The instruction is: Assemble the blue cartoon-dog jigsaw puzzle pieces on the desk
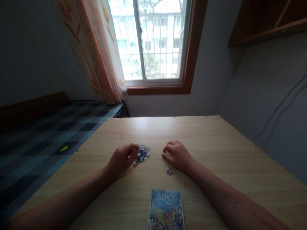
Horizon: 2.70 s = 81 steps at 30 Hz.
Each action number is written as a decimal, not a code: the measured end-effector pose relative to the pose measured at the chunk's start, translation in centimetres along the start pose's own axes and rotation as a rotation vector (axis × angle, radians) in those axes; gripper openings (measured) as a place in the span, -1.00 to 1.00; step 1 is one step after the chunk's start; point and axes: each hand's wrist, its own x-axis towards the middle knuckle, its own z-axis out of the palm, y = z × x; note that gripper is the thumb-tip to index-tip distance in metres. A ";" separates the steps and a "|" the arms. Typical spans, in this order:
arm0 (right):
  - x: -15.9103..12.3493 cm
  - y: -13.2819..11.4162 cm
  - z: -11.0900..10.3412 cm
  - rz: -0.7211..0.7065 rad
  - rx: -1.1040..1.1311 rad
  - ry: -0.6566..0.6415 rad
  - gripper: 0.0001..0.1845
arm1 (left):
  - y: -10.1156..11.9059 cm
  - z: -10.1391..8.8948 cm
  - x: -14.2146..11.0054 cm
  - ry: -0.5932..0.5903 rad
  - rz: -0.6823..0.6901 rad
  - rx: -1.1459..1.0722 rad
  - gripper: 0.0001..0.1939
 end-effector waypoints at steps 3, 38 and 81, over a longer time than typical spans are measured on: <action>0.0 0.0 0.0 -0.004 0.008 0.002 -0.90 | -0.2 0.1 0.0 -0.011 0.009 0.001 -0.83; 0.0 -0.1 0.2 0.051 -0.112 0.008 -0.89 | -0.2 0.4 -0.2 -0.066 0.041 0.027 -0.83; 0.0 -0.9 0.3 0.134 -0.182 0.000 -0.94 | -0.2 0.7 -0.1 -0.072 0.103 -0.001 -0.85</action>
